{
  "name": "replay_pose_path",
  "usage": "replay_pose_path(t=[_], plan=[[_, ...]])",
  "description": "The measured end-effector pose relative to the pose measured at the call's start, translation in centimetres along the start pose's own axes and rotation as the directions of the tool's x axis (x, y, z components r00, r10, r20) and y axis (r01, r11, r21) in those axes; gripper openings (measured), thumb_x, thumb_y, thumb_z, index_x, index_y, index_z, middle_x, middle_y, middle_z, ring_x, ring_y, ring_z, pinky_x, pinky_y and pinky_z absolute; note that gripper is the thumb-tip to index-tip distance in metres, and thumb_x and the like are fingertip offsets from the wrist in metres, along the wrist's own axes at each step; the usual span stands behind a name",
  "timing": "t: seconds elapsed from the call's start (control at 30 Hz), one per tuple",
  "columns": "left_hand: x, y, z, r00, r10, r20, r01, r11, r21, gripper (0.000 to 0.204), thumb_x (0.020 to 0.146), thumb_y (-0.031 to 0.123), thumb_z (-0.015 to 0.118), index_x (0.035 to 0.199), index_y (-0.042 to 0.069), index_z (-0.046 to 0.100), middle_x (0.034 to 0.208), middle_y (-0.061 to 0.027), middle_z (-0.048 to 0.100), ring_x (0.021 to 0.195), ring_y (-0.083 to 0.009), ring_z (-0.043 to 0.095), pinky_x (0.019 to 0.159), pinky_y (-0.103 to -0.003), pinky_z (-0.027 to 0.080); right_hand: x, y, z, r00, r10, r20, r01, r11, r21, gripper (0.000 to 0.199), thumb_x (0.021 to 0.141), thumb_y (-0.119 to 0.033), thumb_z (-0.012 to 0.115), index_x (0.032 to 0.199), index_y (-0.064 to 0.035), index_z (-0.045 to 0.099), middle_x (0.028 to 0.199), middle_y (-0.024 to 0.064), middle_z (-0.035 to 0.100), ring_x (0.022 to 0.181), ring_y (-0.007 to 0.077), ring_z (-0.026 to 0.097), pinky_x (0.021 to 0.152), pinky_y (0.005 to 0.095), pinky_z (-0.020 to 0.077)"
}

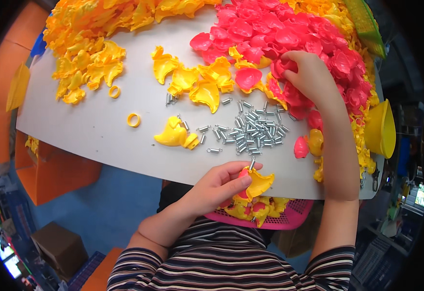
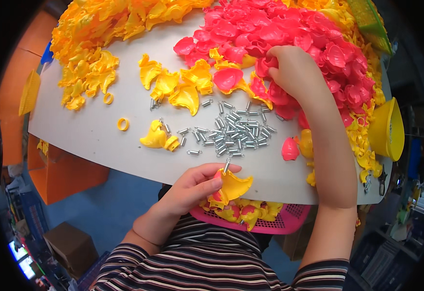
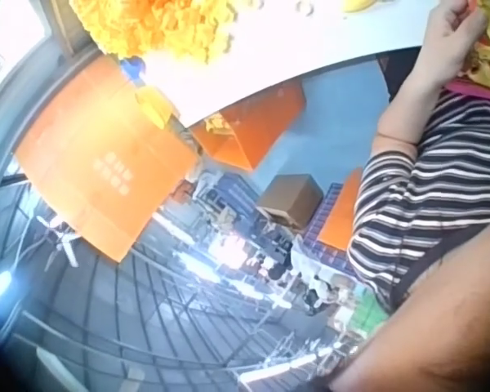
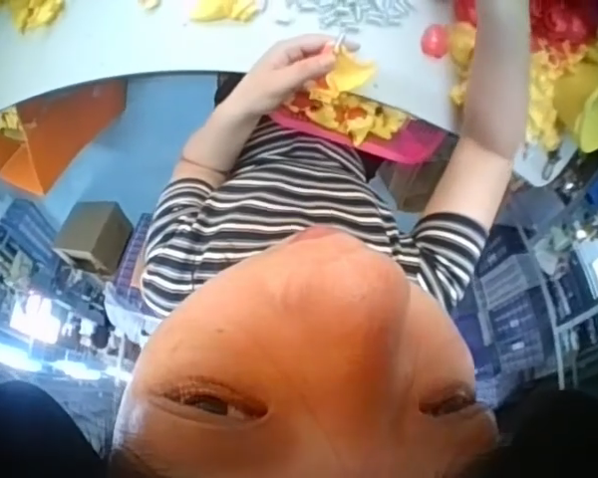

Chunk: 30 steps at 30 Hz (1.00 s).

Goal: Assembling small plastic toy figurines from various yellow and red components.

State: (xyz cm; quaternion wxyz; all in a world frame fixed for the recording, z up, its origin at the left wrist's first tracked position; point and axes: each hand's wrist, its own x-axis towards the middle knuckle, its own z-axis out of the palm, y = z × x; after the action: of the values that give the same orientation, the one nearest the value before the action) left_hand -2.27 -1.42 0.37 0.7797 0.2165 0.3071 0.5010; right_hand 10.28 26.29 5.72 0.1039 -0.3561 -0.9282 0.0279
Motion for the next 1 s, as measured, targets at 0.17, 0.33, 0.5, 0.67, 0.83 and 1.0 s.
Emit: replay_pose_path(t=[0.17, 0.33, 0.5, 0.67, 0.83, 1.0], plan=[[-0.2, -0.1, 0.2, 1.000, 0.023, -0.012, -0.023, 1.000, -0.008, 0.045, 0.102, 0.020, 0.053, 0.140, -0.002, 0.045, 0.123, -0.0092, 0.060, 0.112, -0.0115, 0.057, 0.097, -0.026, 0.045, 2.4, -5.6, -1.7, 0.991, -0.070, -0.118, 0.062, 0.996, -0.071, 0.025, 0.080, -0.013, 0.071, 0.103, -0.0015, 0.070, 0.097, 0.0152, 0.070, 0.090, 0.0310, 0.067, 0.081, 0.0373, 0.0529], [0.1, -0.1, 0.5, 0.999, 0.033, -0.016, -0.032, 0.999, 0.036, 0.042, 0.102, 0.022, 0.051, 0.137, -0.001, 0.050, 0.125, -0.0107, 0.060, 0.115, -0.0151, 0.056, 0.101, -0.030, 0.043, 7.3, -6.2, 2.2, 0.905, -0.416, 0.085, 0.393, 0.897, 0.202, 0.017, 0.080, -0.011, 0.070, 0.092, 0.0008, 0.071, 0.086, 0.0158, 0.070, 0.075, 0.0289, 0.068, 0.069, 0.0358, 0.0551], [-0.1, -0.5, 0.5, 0.998, 0.055, -0.019, -0.055, 0.998, 0.020, 0.043, 0.101, 0.024, 0.052, 0.137, 0.000, 0.050, 0.123, -0.0102, 0.061, 0.112, -0.0141, 0.057, 0.100, -0.029, 0.044, 8.1, -8.4, 0.4, 0.873, -0.071, 0.483, 0.114, 0.992, -0.060, 0.018, 0.077, -0.008, 0.070, 0.093, 0.0005, 0.071, 0.086, 0.0169, 0.069, 0.071, 0.0273, 0.069, 0.060, 0.0362, 0.0561], [-0.2, -0.5, 0.0, 0.997, 0.069, 0.029, -0.068, 0.997, -0.023, 0.044, 0.102, 0.019, 0.053, 0.138, -0.004, 0.045, 0.124, -0.0110, 0.060, 0.114, -0.0129, 0.057, 0.097, -0.027, 0.046, 7.3, -9.0, -0.6, 0.921, -0.047, 0.387, 0.129, 0.973, -0.189, 0.021, 0.076, -0.005, 0.071, 0.097, -0.0009, 0.072, 0.086, 0.0172, 0.069, 0.072, 0.0265, 0.070, 0.059, 0.0359, 0.0571], [-0.2, -0.7, 0.2, 0.996, 0.079, 0.027, -0.080, 0.996, 0.032, 0.044, 0.102, 0.026, 0.052, 0.137, 0.000, 0.048, 0.119, -0.0101, 0.063, 0.108, -0.0130, 0.059, 0.096, -0.028, 0.046, 8.0, -8.6, 1.4, 0.864, -0.173, 0.472, 0.215, 0.976, -0.036, 0.018, 0.074, -0.003, 0.071, 0.091, -0.0006, 0.073, 0.082, 0.0170, 0.069, 0.075, 0.0273, 0.070, 0.065, 0.0364, 0.0557], [-0.2, -0.8, 0.0, 0.996, 0.084, 0.041, -0.085, 0.996, 0.026, 0.045, 0.102, 0.024, 0.053, 0.138, -0.002, 0.046, 0.120, -0.0109, 0.062, 0.110, -0.0129, 0.058, 0.096, -0.027, 0.046, 7.5, -8.4, 2.3, 0.886, -0.191, 0.422, 0.226, 0.974, -0.034, 0.014, 0.073, -0.003, 0.070, 0.087, 0.0006, 0.072, 0.080, 0.0170, 0.068, 0.076, 0.0273, 0.069, 0.070, 0.0350, 0.0542]])
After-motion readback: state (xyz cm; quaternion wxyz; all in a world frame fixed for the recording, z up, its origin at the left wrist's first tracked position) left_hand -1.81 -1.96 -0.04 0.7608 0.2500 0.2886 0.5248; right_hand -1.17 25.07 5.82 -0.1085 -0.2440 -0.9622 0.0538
